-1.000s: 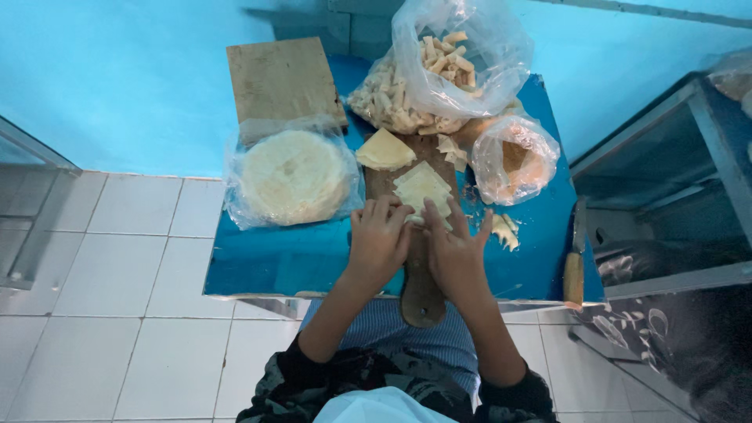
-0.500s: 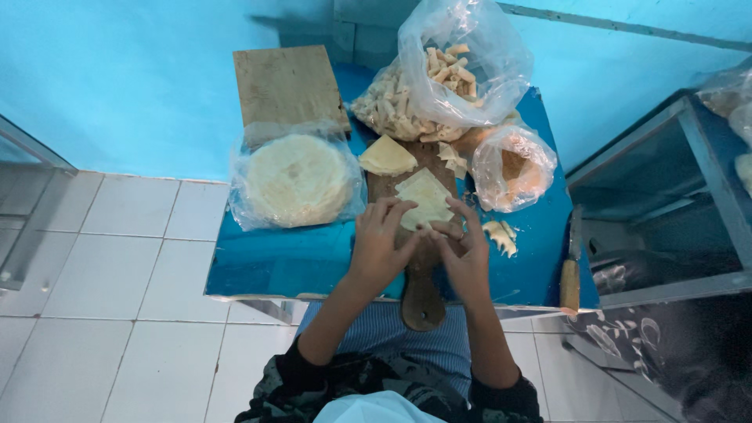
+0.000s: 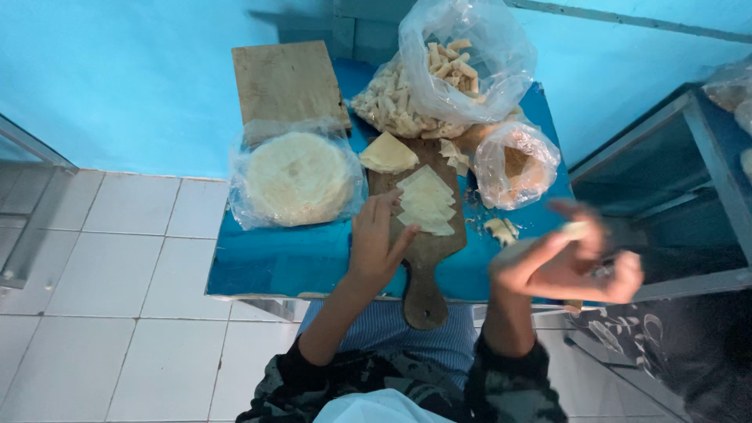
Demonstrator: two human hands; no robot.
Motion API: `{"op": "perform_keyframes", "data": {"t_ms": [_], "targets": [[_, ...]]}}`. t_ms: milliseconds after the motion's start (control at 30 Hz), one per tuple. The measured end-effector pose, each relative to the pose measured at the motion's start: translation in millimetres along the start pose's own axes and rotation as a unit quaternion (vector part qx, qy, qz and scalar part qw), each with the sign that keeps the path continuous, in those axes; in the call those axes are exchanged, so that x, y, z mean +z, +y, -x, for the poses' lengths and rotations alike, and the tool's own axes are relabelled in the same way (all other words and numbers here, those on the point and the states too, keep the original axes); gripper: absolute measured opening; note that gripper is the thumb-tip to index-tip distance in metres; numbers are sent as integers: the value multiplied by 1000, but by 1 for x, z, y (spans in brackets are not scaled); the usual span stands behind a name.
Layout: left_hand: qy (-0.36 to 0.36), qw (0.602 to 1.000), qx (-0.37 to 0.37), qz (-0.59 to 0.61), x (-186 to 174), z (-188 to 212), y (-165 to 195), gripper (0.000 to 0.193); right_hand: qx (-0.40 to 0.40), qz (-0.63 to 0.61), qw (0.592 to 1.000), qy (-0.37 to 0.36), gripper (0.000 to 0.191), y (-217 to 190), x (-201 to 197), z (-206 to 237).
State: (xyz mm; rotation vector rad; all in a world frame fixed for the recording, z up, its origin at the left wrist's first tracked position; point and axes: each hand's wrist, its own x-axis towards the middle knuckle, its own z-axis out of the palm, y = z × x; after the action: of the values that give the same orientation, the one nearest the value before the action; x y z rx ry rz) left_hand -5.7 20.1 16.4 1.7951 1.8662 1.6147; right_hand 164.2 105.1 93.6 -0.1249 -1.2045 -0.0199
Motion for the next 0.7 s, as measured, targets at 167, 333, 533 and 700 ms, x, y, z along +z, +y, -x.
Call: {"op": "perform_keyframes", "data": {"t_ms": [167, 333, 533, 700], "targets": [[11, 1000, 14, 21, -1, 3, -1, 49, 113, 151, 936, -298, 64, 52, 38, -44], [10, 1000, 26, 15, -4, 3, -2, 50, 205, 346, 847, -347, 51, 94, 18, -33], [-9, 1000, 12, 25, -5, 5, 3, 54, 338, 445, 672, -485, 29, 140, -38, 29], [-22, 1000, 5, 6, -5, 4, 4, 55, 224, 400, 777, -432, 37, 160, -52, 53]]}}
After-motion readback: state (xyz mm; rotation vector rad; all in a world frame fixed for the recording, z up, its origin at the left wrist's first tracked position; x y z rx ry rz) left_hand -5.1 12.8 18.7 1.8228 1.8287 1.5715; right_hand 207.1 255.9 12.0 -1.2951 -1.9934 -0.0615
